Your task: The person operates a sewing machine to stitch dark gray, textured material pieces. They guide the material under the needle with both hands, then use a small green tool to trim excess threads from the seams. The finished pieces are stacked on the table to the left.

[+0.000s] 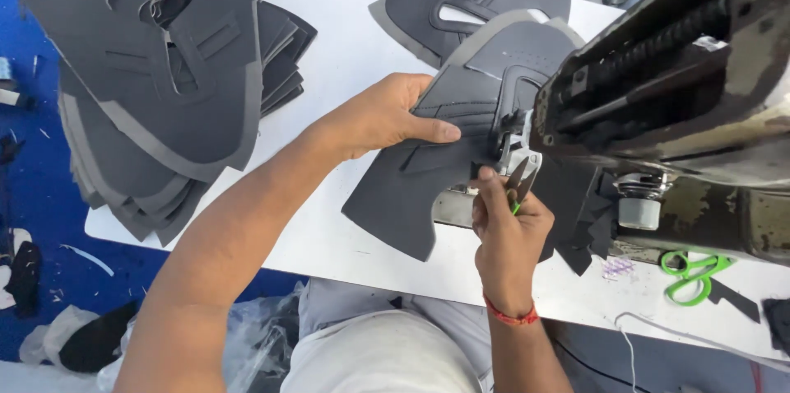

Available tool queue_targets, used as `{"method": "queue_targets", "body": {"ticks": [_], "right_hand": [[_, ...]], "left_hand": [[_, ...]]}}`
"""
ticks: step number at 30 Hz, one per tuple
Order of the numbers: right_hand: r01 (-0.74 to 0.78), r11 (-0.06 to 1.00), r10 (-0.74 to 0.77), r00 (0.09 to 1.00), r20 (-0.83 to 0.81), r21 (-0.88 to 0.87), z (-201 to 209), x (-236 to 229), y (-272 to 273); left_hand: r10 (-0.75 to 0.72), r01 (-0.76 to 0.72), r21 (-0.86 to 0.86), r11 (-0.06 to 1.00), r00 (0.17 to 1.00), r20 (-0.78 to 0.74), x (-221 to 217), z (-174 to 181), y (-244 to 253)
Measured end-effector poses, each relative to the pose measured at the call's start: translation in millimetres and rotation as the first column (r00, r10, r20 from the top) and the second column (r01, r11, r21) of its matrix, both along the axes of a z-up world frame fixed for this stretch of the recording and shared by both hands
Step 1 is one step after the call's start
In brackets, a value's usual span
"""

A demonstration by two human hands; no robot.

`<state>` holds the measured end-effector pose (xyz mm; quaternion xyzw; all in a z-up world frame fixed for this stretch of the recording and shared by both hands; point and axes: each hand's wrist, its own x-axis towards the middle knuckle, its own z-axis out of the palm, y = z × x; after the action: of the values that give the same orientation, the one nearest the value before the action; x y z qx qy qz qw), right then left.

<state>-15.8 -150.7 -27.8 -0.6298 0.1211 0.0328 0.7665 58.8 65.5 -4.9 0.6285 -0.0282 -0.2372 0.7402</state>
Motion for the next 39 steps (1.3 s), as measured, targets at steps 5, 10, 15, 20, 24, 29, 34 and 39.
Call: {"method": "queue_targets", "body": {"ticks": [5, 10, 15, 20, 24, 29, 34, 39], "right_hand": [[-0.011, 0.978, 0.019, 0.999, 0.041, -0.207, 14.2, 0.8, -11.1], [-0.047, 0.828, 0.16, 0.975, 0.155, -0.558, 42.7, -9.6, -52.9], [0.187, 0.345, 0.384, 0.866, 0.32, -0.92, 75.1, -32.0, -57.4], [0.126, 0.346, 0.478, 0.829, 0.29, -0.93, 73.6, -30.3, -34.7], [0.042, 0.421, 0.474, 0.841, 0.26, -0.906, 59.6, -29.8, -32.4], [0.001, 0.477, 0.423, 0.876, 0.231, -0.879, 59.3, -21.9, -33.0], [-0.069, 0.575, 0.419, 0.881, 0.221, -0.815, 61.7, -10.3, -44.9], [-0.092, 0.592, 0.508, 0.814, 0.282, -0.801, 57.4, -2.4, -55.5]], "left_hand": [[0.068, -0.068, -0.077, 0.995, 0.998, -0.003, -23.3, -19.7, -3.7], [0.152, -0.18, -0.167, 0.969, 0.974, -0.17, -61.2, -21.5, -21.9], [0.298, -0.322, -0.173, 0.931, 0.942, -0.151, -89.3, -25.1, -45.0], [0.307, -0.327, -0.191, 0.925, 0.943, -0.131, -86.8, -19.4, -46.6], [0.294, -0.303, -0.15, 0.941, 0.952, -0.081, -88.4, -31.6, -44.0], [0.484, -0.48, -0.056, 0.875, 0.871, 0.09, -87.1, -15.1, -39.2], [0.42, -0.856, 0.234, 0.462, 0.443, 0.792, -67.9, 9.7, -26.9], [-0.254, -0.566, 0.525, 0.636, 0.49, 0.834, -17.7, -10.5, -23.1]]}}
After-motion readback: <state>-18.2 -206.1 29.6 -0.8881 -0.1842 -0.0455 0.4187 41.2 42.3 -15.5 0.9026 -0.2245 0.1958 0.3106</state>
